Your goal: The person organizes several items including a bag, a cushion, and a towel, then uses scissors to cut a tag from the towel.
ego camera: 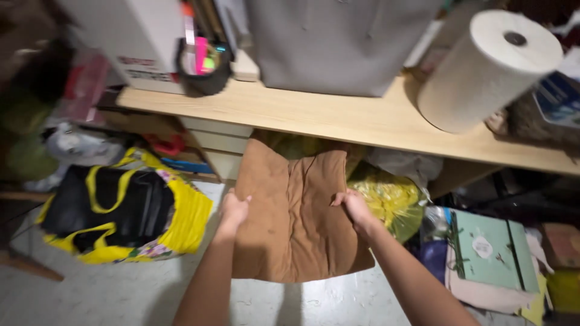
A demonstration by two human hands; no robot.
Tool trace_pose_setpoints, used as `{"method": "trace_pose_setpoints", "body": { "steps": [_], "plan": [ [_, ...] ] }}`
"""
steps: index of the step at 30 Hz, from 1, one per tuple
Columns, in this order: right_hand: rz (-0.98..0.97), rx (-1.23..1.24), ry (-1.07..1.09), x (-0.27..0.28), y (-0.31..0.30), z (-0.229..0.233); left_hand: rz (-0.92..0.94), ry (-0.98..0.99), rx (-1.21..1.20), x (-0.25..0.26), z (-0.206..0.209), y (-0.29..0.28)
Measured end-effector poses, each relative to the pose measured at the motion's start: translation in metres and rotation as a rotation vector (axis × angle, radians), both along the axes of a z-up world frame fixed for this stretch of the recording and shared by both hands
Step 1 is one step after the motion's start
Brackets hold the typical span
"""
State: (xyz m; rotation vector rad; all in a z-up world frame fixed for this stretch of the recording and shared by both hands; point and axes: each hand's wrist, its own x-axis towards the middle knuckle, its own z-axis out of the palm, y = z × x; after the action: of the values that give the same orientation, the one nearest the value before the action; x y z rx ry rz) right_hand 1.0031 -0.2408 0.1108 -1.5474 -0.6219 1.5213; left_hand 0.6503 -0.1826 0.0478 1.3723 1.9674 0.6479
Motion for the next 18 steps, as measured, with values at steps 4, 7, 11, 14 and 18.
{"method": "trace_pose_setpoints", "body": {
  "steps": [4,7,11,14,18],
  "plan": [
    [0.053,0.040,0.032,-0.073,-0.008,0.025,0.084,0.021,-0.041,-0.090,0.019,-0.027],
    [0.103,0.025,0.045,-0.136,-0.010,0.027,0.142,0.013,-0.011,-0.169,0.039,-0.059],
    [0.138,0.049,-0.035,-0.232,-0.016,0.035,0.207,-0.005,-0.017,-0.256,0.093,-0.114],
    [0.218,0.098,0.004,-0.311,-0.026,0.047,0.253,-0.061,0.012,-0.324,0.097,-0.143],
    [0.301,0.012,0.000,-0.409,-0.028,0.061,0.308,-0.014,0.019,-0.413,0.122,-0.166]
  ]
}}
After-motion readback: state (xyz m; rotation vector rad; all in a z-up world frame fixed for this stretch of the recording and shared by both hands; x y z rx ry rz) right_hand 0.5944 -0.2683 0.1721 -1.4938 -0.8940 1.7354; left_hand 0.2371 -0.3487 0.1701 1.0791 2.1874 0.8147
